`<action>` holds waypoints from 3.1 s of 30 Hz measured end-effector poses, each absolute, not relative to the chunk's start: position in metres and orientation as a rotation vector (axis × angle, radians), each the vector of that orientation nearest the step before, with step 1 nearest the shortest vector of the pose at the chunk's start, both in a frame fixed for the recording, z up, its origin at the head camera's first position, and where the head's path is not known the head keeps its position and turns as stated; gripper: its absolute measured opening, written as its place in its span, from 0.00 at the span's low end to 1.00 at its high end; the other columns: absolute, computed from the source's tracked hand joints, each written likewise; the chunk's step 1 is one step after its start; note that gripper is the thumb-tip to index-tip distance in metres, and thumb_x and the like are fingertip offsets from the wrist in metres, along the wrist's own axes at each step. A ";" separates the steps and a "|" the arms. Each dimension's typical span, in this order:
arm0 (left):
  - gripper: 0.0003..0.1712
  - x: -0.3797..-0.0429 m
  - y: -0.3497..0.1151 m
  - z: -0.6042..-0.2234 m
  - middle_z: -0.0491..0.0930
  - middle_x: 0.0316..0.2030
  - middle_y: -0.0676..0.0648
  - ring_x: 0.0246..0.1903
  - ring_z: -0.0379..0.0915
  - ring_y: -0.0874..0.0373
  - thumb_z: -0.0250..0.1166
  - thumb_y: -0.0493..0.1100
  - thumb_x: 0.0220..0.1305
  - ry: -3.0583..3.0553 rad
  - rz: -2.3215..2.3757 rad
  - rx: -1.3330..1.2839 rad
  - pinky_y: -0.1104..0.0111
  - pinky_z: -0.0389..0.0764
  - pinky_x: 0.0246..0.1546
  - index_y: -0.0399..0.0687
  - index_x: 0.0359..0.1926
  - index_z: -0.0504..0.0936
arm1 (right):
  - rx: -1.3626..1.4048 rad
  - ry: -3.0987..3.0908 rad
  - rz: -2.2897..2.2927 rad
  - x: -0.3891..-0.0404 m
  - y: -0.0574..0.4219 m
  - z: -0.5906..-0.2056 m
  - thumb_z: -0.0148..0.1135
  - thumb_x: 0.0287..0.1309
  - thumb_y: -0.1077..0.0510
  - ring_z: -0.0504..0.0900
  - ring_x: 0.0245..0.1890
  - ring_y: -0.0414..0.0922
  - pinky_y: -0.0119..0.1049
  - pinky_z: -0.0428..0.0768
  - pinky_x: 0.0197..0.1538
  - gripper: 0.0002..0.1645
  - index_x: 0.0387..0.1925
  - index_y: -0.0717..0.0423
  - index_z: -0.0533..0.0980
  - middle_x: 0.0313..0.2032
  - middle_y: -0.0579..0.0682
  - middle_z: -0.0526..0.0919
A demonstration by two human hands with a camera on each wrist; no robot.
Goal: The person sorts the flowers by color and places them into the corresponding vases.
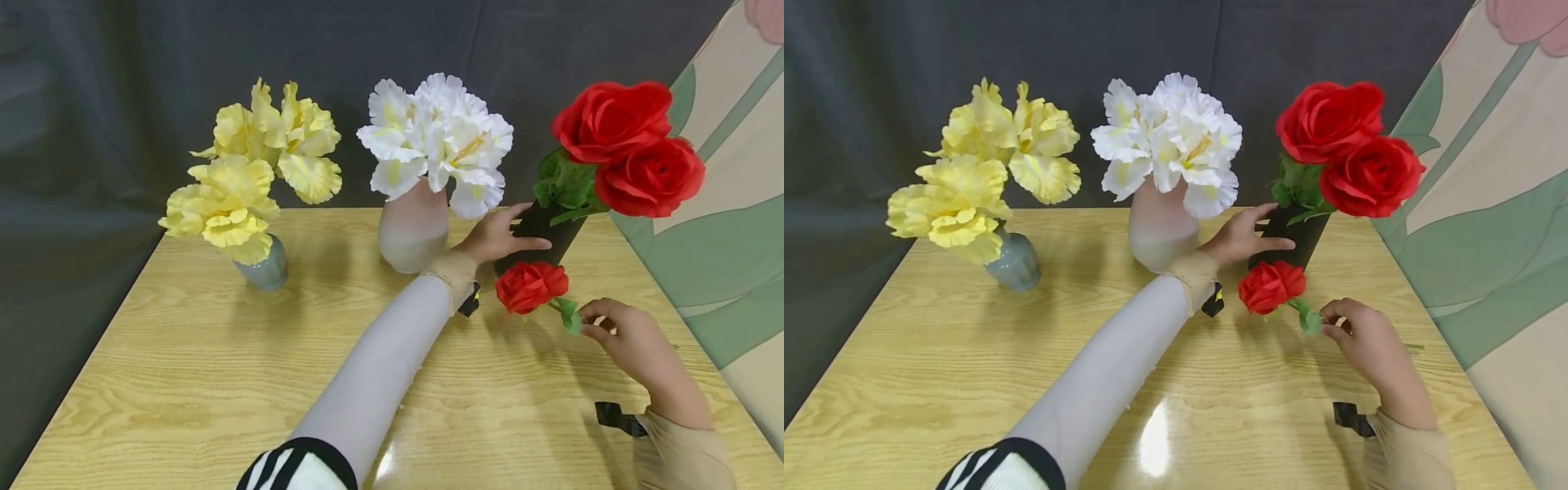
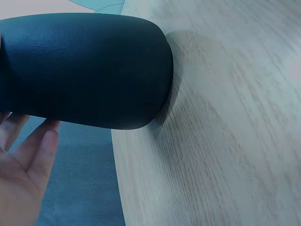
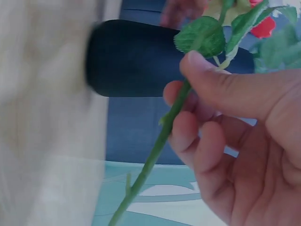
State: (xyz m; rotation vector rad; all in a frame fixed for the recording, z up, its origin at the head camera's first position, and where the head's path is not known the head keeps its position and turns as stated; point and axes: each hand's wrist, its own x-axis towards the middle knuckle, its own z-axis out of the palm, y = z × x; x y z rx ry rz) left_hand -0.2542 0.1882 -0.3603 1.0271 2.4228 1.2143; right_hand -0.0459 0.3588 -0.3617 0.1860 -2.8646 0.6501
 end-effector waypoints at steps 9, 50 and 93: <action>0.42 -0.254 0.186 -0.360 0.73 0.68 0.46 0.65 0.71 0.57 0.69 0.49 0.64 2.485 1.169 1.079 0.79 0.73 0.59 0.48 0.74 0.62 | 0.105 -2.567 0.789 -0.041 0.350 -0.340 0.68 0.54 0.74 0.66 0.33 0.13 0.11 0.70 0.29 0.09 0.35 0.61 0.80 0.32 0.18 0.72; 0.48 -0.245 0.189 -0.367 0.61 0.74 0.58 0.69 0.65 0.63 0.71 0.57 0.61 2.317 1.381 0.906 0.79 0.72 0.60 0.60 0.77 0.58 | 0.271 -1.634 1.333 -0.067 0.297 -0.257 0.60 0.61 0.73 0.82 0.36 0.38 0.23 0.76 0.39 0.13 0.47 0.75 0.73 0.34 0.44 0.84; 0.49 -0.248 0.187 -0.366 0.59 0.75 0.57 0.70 0.64 0.63 0.71 0.57 0.61 2.287 1.389 0.939 0.80 0.71 0.60 0.57 0.77 0.57 | 0.033 -1.265 1.724 -0.113 0.300 -0.276 0.67 0.57 0.71 0.82 0.33 0.45 0.32 0.76 0.39 0.17 0.47 0.65 0.74 0.32 0.54 0.83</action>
